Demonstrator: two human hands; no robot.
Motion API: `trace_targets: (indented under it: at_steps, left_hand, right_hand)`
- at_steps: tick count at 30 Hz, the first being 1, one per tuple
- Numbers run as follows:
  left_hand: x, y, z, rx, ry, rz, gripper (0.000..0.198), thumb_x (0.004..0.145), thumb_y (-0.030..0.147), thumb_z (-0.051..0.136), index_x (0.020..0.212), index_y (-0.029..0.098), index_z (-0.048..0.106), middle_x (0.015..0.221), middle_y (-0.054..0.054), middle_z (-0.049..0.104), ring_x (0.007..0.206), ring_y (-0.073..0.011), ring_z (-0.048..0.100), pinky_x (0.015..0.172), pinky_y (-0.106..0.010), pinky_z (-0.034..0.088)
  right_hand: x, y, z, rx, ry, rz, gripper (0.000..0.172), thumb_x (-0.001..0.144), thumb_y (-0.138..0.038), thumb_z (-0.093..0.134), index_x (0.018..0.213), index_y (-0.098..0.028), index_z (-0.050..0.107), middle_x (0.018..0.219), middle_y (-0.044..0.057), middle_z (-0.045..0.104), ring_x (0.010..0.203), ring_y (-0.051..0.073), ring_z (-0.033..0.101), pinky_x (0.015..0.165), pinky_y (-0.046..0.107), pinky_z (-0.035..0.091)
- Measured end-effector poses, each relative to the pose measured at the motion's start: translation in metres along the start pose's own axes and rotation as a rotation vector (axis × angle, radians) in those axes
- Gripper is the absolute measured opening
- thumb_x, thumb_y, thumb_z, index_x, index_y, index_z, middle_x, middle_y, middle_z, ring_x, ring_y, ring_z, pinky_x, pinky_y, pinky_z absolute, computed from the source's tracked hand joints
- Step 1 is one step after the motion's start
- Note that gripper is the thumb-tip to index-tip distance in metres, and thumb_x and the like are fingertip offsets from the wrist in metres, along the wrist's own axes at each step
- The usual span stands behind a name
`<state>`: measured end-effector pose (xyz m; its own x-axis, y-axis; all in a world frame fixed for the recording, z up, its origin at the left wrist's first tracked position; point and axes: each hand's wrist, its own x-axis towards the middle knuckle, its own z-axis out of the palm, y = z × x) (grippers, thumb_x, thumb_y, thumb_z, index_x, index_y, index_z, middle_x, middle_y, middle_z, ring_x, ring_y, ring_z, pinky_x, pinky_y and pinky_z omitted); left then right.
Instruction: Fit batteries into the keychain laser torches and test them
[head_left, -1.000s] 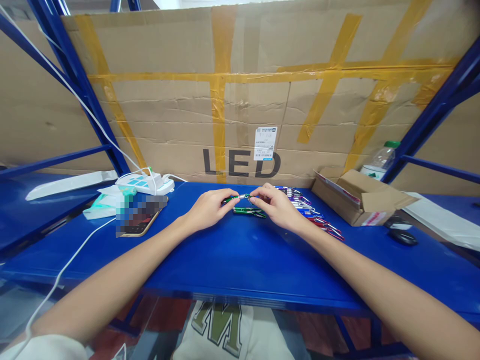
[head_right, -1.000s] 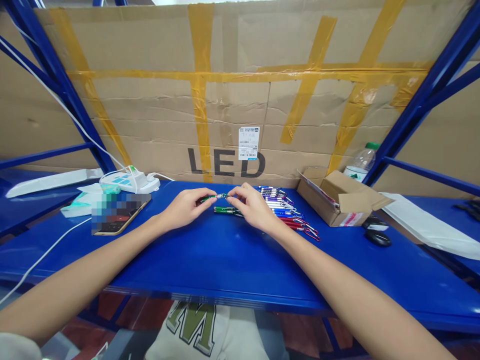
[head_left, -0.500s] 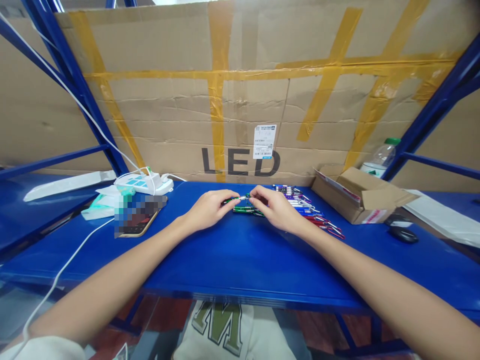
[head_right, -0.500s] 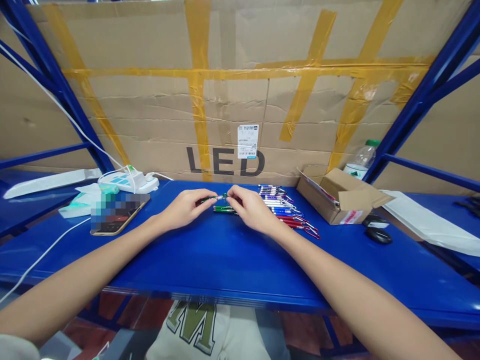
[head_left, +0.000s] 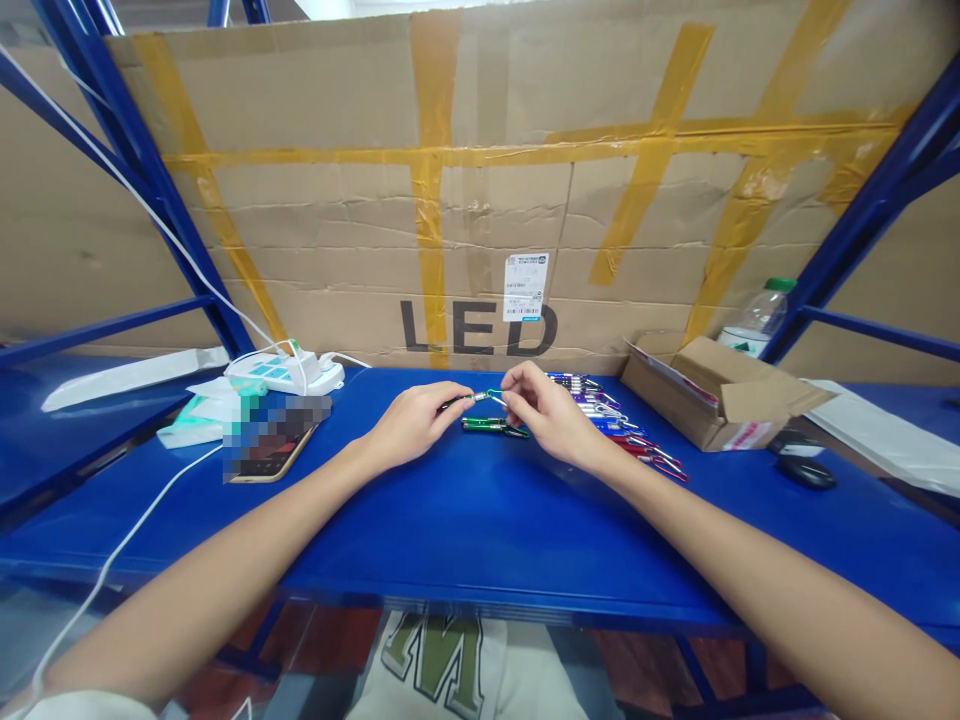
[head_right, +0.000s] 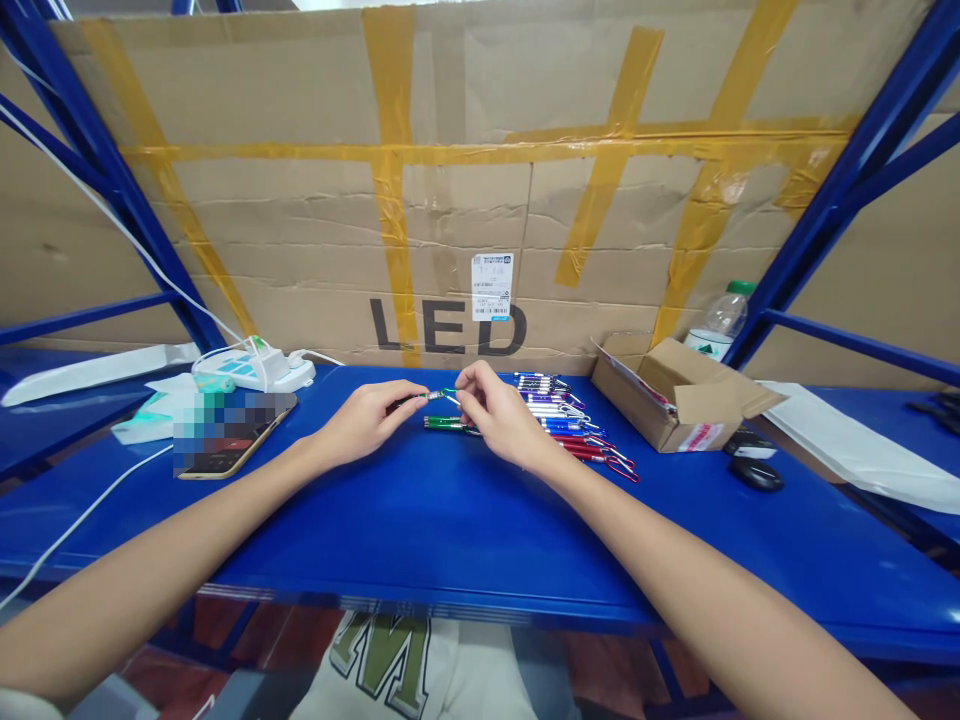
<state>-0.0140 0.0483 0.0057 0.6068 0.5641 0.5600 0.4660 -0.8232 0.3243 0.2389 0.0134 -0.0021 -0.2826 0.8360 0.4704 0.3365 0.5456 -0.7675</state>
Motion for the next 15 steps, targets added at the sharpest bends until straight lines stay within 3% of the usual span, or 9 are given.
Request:
trace_targets:
  at_steps: [4,9,15]
  left_hand:
    - [-0.0003,0.0007,-0.0003,0.009,-0.040,0.012,0.031,0.113,0.040,0.053,0.121,0.021,0.076,0.118,-0.006,0.080,0.099,-0.0226,0.075,0.090,-0.033,0.055]
    - [-0.0008,0.0003,0.0004,-0.016,-0.093,0.027,0.029,0.113,0.038,0.053,0.121,0.022,0.075,0.117,-0.005,0.081,0.102,-0.0228,0.075,0.090,-0.033,0.055]
    - [-0.0016,0.0016,0.0007,-0.004,-0.095,0.032,0.029,0.113,0.038,0.051,0.122,0.022,0.074,0.120,-0.006,0.080,0.107,-0.0239,0.075,0.093,-0.034,0.055]
  right_hand:
    - [0.0047,0.0020,-0.0004,0.171,0.052,0.056,0.022,0.101,-0.041,0.064,0.112,-0.024,0.058,0.100,0.001,0.064,0.072,0.016,0.072,0.069,0.035,0.060]
    - [0.0090,0.0028,-0.0015,0.285,0.093,0.030,0.027,0.092,-0.042,0.076,0.107,-0.022,0.065,0.097,0.003,0.070,0.080,0.017,0.072,0.081,0.037,0.063]
    - [0.0063,-0.0008,-0.0020,0.129,0.083,-0.008,0.022,0.096,-0.043,0.071,0.104,-0.022,0.071,0.095,0.004,0.074,0.080,0.019,0.068,0.078,0.037,0.058]
